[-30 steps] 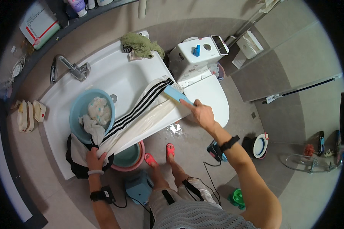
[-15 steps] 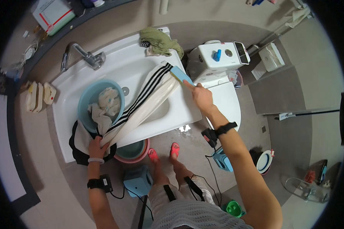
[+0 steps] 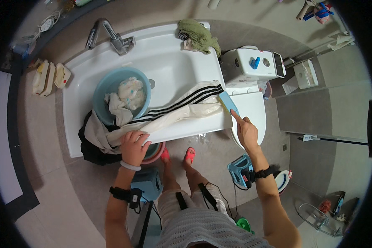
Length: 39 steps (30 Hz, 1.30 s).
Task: The person scrubs a white garment with black stripes using a blue brush in a bathroom sink, then rinses it and places it in a basin. They also rinse a small patterned cloth and a green cloth under running water, wringing each before setting them aside.
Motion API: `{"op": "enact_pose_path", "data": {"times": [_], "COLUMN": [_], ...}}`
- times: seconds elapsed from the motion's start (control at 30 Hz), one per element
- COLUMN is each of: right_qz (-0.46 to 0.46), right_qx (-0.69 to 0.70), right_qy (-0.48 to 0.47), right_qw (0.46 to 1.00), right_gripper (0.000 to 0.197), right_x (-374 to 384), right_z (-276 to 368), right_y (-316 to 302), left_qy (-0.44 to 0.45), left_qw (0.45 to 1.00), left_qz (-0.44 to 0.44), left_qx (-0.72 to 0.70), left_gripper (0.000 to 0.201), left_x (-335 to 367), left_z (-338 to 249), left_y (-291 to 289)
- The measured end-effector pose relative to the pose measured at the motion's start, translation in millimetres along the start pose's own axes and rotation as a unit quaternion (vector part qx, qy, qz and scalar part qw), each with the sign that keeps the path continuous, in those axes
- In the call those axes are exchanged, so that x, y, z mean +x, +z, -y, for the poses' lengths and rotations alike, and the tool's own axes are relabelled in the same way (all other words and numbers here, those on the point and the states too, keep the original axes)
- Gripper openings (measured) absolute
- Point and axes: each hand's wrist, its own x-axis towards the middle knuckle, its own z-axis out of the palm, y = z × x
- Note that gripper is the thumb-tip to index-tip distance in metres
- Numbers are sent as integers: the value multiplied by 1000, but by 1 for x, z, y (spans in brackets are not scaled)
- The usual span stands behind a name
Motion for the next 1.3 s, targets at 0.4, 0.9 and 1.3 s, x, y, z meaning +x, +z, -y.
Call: {"op": "enact_pose_path", "data": {"times": [0.4, 0.9, 1.3], "right_qz": [5, 4, 39], "right_qx": [-22, 50, -33], "right_qy": [44, 10, -4], "right_qw": [999, 999, 999], "right_gripper": [60, 67, 69], "right_x": [-19, -65, -49], "right_z": [54, 179, 100], "right_y": [15, 27, 25], "left_qy": [21, 53, -55], "left_qw": [997, 997, 994], "left_qz": [35, 24, 68], "left_qx": [73, 44, 61], "left_gripper": [6, 18, 27], "left_x": [-17, -48, -46], "left_z": [73, 77, 46], "left_y": [-13, -52, -44]}}
